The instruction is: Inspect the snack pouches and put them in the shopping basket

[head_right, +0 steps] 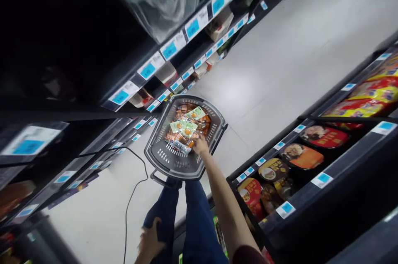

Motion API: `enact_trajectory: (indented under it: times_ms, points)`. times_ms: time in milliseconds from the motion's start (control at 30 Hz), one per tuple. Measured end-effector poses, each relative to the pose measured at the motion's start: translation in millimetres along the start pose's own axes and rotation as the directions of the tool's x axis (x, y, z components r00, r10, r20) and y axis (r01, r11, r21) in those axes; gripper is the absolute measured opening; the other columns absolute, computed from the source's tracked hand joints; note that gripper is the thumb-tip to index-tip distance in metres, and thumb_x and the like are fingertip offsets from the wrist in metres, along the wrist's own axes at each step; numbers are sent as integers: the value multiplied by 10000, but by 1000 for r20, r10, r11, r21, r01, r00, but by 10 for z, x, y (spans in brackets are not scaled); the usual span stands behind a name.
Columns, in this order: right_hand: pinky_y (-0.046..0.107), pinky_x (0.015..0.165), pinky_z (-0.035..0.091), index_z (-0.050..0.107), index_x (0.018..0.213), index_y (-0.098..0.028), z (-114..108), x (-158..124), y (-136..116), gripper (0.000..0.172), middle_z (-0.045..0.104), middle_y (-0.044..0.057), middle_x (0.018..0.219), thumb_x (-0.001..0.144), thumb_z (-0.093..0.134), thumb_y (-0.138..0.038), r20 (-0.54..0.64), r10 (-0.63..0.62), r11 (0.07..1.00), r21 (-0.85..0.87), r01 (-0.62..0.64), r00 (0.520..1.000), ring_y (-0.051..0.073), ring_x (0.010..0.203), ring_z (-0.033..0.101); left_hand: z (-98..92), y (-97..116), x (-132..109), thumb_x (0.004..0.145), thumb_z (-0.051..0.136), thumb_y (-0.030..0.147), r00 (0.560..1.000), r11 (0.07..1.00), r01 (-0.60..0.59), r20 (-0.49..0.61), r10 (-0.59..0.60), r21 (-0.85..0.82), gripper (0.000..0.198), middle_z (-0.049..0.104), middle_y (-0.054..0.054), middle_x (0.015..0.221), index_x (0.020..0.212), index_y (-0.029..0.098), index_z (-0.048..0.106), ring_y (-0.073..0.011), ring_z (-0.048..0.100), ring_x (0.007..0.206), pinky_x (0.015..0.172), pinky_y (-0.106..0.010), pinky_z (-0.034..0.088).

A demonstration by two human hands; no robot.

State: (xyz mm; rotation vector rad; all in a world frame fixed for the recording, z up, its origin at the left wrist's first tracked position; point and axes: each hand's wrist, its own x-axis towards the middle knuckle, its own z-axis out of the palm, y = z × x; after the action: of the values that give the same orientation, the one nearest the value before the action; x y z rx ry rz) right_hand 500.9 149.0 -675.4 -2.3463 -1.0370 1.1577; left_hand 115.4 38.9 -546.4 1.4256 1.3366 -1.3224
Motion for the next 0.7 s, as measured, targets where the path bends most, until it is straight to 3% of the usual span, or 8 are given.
enact_trajectory:
  times_ms: [67,133,300,400,500,600,700]
  points:
    - [433,1166,347,727,1184,-149,130,356,82,448,441,131,1532,768,602,-38,-34,1,1000,-25,-2,999,312,1386,401,29,-67,132,667,655,290,978,990,143,-156,-141,0,957,528,-229,1343,1539,264,261,-458,586,1204,858,-555,528]
    - [479,1163,327,730,1165,-151,234,644,157,425,418,130,1547,773,603,-49,-72,-6,999,-38,3,997,345,1411,346,27,-139,226,736,621,306,940,977,210,-266,-212,-38,937,485,-221,1369,1566,257,188,-422,578,1203,847,-499,528]
    - [506,1141,317,729,1109,-143,465,1018,342,395,490,158,1480,780,540,-31,-194,-32,999,10,35,981,347,1391,347,-22,-145,320,796,594,376,912,975,215,-346,-221,-57,836,430,-207,1401,1552,240,263,-402,549,1201,871,-481,502]
    - [450,1108,366,724,1051,-131,658,976,451,303,619,171,1295,824,527,-94,-272,-25,995,85,50,962,301,1265,471,-32,-29,307,789,596,355,919,982,191,-350,-179,-2,806,426,-203,1420,1532,221,314,-391,527,1208,844,-466,511]
    - [350,931,493,714,927,-125,887,768,512,215,709,125,1008,821,527,-134,-280,-1,983,176,52,960,235,974,612,-37,51,285,791,589,348,927,983,185,-336,-169,17,760,439,-188,1421,1505,224,361,-378,509,1228,833,-454,517]
    - [282,715,522,710,890,-119,1068,531,502,160,702,58,783,779,608,-174,-233,5,967,248,54,972,188,712,621,-38,59,278,796,592,354,934,981,191,-310,-178,13,776,441,-189,1411,1519,220,344,-378,512,1228,837,-460,518]
    - [280,671,525,717,761,-145,1142,446,437,90,687,43,730,759,680,-228,-202,-17,955,287,76,979,186,667,630,-19,38,291,788,602,359,933,981,196,-310,-183,10,789,439,-191,1416,1522,226,344,-380,511,1233,826,-458,520]
